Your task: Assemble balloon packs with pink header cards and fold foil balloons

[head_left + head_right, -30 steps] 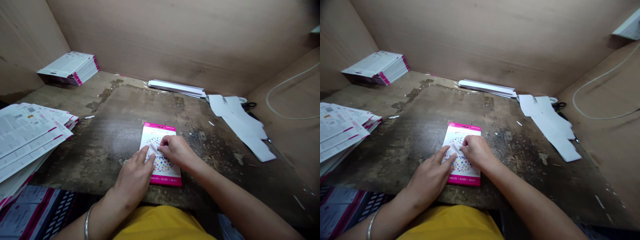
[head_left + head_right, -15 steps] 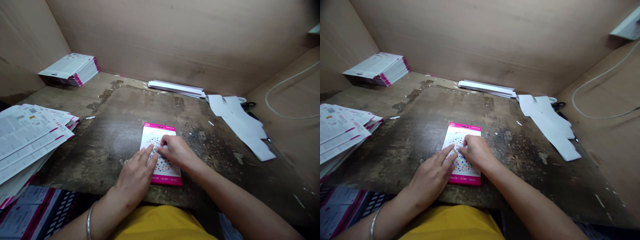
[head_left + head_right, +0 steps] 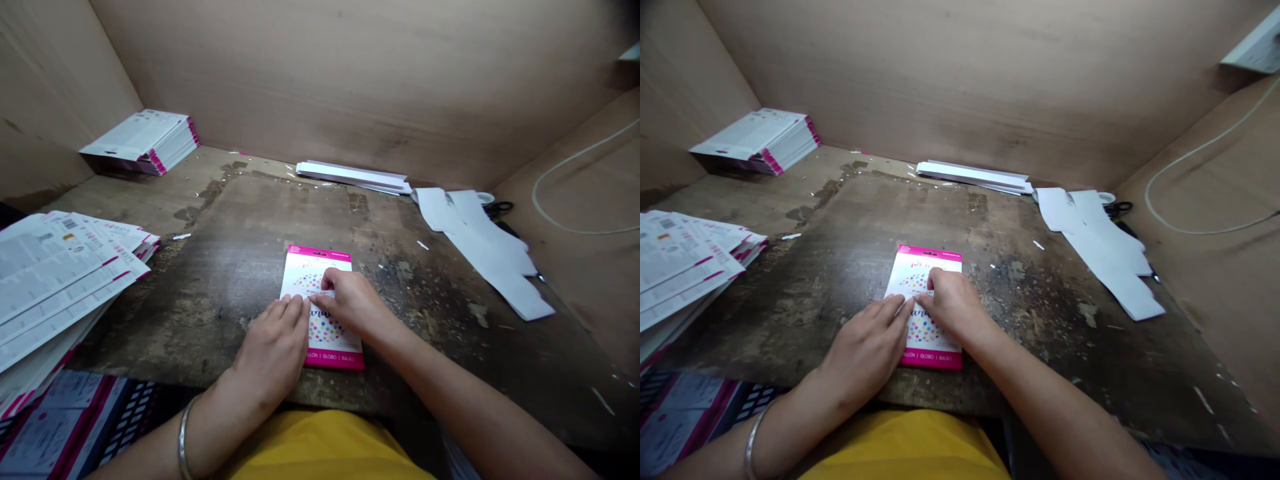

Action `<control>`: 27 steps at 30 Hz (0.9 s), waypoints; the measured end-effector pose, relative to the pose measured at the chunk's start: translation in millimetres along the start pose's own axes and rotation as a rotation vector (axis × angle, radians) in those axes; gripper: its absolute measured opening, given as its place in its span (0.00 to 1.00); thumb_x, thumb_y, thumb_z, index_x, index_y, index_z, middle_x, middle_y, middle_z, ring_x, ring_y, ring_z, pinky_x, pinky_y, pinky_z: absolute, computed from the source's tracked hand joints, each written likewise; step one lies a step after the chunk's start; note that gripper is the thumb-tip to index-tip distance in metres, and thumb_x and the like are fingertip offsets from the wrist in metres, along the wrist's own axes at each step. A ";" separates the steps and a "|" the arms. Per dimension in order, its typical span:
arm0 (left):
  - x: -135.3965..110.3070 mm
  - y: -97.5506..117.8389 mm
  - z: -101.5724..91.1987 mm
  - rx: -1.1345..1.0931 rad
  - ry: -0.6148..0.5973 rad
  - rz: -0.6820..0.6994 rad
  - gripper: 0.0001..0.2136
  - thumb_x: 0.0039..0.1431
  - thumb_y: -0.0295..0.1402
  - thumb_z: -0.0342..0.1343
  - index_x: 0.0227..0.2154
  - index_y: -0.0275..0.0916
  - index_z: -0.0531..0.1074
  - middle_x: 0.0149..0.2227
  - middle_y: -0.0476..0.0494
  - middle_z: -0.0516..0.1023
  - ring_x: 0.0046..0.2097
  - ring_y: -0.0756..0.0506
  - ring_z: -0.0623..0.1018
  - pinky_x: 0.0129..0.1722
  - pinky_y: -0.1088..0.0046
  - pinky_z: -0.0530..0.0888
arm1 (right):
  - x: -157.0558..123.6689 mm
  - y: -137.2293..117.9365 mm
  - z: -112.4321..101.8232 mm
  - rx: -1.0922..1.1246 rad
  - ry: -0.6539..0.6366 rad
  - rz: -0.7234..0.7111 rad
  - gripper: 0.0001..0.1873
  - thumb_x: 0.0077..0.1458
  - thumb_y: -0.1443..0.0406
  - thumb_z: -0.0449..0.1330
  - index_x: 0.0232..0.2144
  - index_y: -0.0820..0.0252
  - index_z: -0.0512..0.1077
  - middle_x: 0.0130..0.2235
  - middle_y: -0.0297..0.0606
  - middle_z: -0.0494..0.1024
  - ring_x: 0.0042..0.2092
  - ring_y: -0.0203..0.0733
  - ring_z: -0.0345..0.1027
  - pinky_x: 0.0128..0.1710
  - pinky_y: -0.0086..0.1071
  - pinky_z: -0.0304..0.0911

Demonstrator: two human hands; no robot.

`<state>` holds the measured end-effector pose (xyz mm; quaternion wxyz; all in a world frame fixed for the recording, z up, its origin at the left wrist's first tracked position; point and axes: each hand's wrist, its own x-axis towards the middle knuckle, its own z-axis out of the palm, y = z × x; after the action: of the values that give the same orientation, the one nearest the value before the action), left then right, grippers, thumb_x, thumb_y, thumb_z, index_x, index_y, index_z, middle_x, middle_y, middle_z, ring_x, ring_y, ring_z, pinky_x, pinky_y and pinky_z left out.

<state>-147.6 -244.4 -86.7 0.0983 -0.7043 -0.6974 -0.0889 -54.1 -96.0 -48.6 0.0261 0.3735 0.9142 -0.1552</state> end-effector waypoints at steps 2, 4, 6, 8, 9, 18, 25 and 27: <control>-0.7 -0.5 1.0 -0.008 -0.033 0.012 0.20 0.59 0.25 0.44 0.53 0.25 0.65 0.55 0.29 0.68 0.52 0.36 0.71 0.50 0.59 0.69 | 1.7 -0.9 -1.0 -0.021 -0.007 0.004 0.17 0.48 0.55 0.63 0.38 0.55 0.67 0.34 0.35 0.76 0.32 0.39 0.69 0.26 0.27 0.53; -1.4 -0.9 2.5 -0.023 -0.052 0.008 0.20 0.60 0.25 0.44 0.55 0.26 0.64 0.57 0.31 0.66 0.53 0.36 0.70 0.51 0.58 0.69 | 3.8 0.1 -3.9 -0.061 -0.021 0.010 0.19 0.48 0.54 0.63 0.40 0.56 0.67 0.34 0.37 0.76 0.32 0.41 0.70 0.26 0.28 0.54; -1.3 -1.2 3.0 -0.038 -0.049 -0.008 0.20 0.60 0.26 0.44 0.55 0.27 0.64 0.57 0.32 0.67 0.53 0.36 0.71 0.51 0.57 0.69 | 4.8 4.0 -9.4 -0.119 -0.030 0.028 0.21 0.47 0.51 0.63 0.38 0.58 0.68 0.32 0.40 0.77 0.32 0.46 0.71 0.26 0.30 0.56; -0.5 -1.5 1.9 -0.054 -0.042 -0.019 0.20 0.60 0.27 0.45 0.54 0.29 0.65 0.56 0.33 0.68 0.52 0.36 0.71 0.51 0.57 0.69 | 2.2 10.0 -15.8 -0.174 -0.025 0.065 0.23 0.48 0.50 0.62 0.38 0.61 0.69 0.31 0.45 0.77 0.32 0.51 0.71 0.27 0.34 0.58; 0.0 -1.6 1.0 -0.063 -0.043 -0.023 0.20 0.59 0.27 0.46 0.54 0.31 0.66 0.56 0.34 0.68 0.52 0.35 0.71 0.51 0.56 0.69 | -1.0 12.9 -18.1 -0.196 -0.019 0.090 0.22 0.50 0.51 0.61 0.38 0.63 0.69 0.32 0.47 0.77 0.33 0.52 0.71 0.28 0.35 0.59; -2.3 -1.8 -2.0 -0.167 -0.044 -0.039 0.19 0.58 0.26 0.48 0.53 0.33 0.67 0.56 0.33 0.68 0.53 0.35 0.70 0.50 0.55 0.70 | -65.0 45.7 23.6 -0.192 0.223 -0.257 0.20 0.63 0.61 0.46 0.55 0.50 0.65 0.62 0.39 0.58 0.62 0.54 0.47 0.58 0.55 0.48; 11.6 -24.8 -2.7 -1.003 0.087 -0.707 0.18 0.54 0.30 0.54 0.49 0.35 0.68 0.57 0.34 0.63 0.52 0.39 0.71 0.51 0.61 0.70 | -61.3 76.1 27.9 -0.102 0.381 -0.078 0.29 0.61 0.54 0.44 0.50 0.70 0.71 0.57 0.57 0.64 0.59 0.58 0.54 0.56 0.50 0.56; 21.7 -26.4 -8.3 -1.362 0.058 -0.987 0.25 0.52 0.27 0.55 0.55 0.32 0.60 0.55 0.30 0.65 0.50 0.40 0.73 0.48 0.62 0.72 | -60.5 68.8 36.2 -0.097 0.320 -0.125 0.32 0.60 0.53 0.43 0.50 0.74 0.70 0.57 0.59 0.63 0.61 0.62 0.50 0.56 0.52 0.55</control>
<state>-173.7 -225.4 -72.6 -0.3805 -0.2213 -0.7165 -0.5412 34.5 -101.5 -91.3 -0.1116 0.3340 0.9346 -0.0505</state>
